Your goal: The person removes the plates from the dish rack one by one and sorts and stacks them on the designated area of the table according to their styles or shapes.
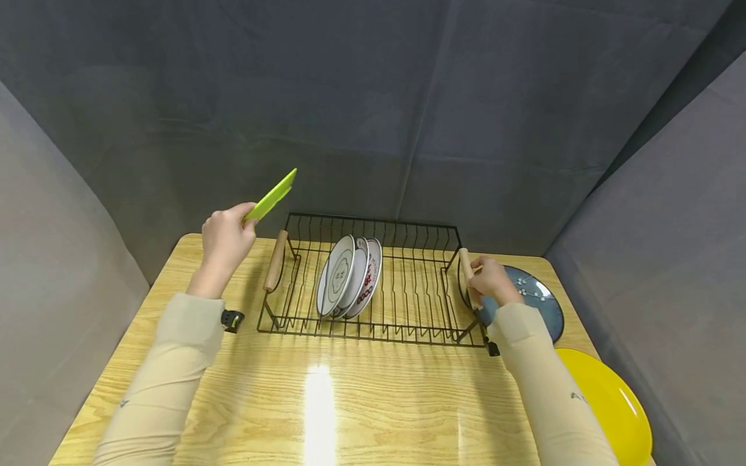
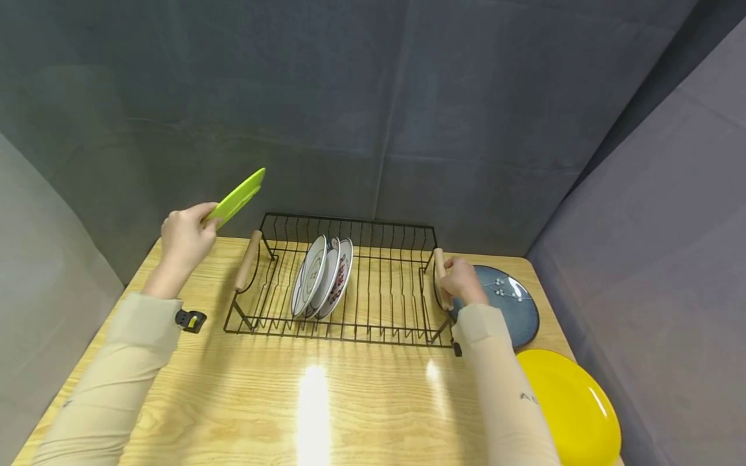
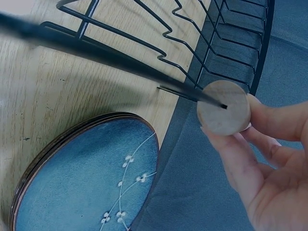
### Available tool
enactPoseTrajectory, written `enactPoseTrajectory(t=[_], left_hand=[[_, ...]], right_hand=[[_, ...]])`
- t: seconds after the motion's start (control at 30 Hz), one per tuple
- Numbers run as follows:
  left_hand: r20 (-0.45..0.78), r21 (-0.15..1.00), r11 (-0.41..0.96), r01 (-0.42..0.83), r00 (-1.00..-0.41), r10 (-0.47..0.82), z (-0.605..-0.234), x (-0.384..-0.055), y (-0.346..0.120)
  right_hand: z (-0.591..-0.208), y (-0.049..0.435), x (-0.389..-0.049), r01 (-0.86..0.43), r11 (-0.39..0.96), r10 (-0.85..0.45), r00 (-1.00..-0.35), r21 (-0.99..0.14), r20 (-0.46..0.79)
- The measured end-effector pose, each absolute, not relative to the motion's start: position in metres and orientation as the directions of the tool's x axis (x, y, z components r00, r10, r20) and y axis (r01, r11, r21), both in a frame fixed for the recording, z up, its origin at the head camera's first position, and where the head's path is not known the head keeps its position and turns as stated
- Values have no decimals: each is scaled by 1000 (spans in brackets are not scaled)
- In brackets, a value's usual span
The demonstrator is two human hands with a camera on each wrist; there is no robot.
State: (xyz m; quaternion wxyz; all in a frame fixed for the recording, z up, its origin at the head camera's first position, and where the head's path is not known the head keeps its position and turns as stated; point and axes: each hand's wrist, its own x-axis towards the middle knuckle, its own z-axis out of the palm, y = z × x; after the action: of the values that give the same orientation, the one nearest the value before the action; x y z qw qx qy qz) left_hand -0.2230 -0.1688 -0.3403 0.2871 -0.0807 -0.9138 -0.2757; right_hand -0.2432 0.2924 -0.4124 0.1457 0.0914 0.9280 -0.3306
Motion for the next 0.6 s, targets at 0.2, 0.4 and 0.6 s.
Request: enactPoseTrajectory(t=[0.2,0.4,0.6], left_hand=[[618,290,904,314,-783,74,-371,-230,-192],[658,167,927,336,-738,149,-407,-235,-215],[659,95,937,337,-726,195,-434,-234,-231]], right_hand=[[-412,293,-244,265,769,71,-940,-582,-333],[-413,294,-243,244,786,53,-942,-568,-331],[-414,293,-244,254,788,64,-940,-562,-335]])
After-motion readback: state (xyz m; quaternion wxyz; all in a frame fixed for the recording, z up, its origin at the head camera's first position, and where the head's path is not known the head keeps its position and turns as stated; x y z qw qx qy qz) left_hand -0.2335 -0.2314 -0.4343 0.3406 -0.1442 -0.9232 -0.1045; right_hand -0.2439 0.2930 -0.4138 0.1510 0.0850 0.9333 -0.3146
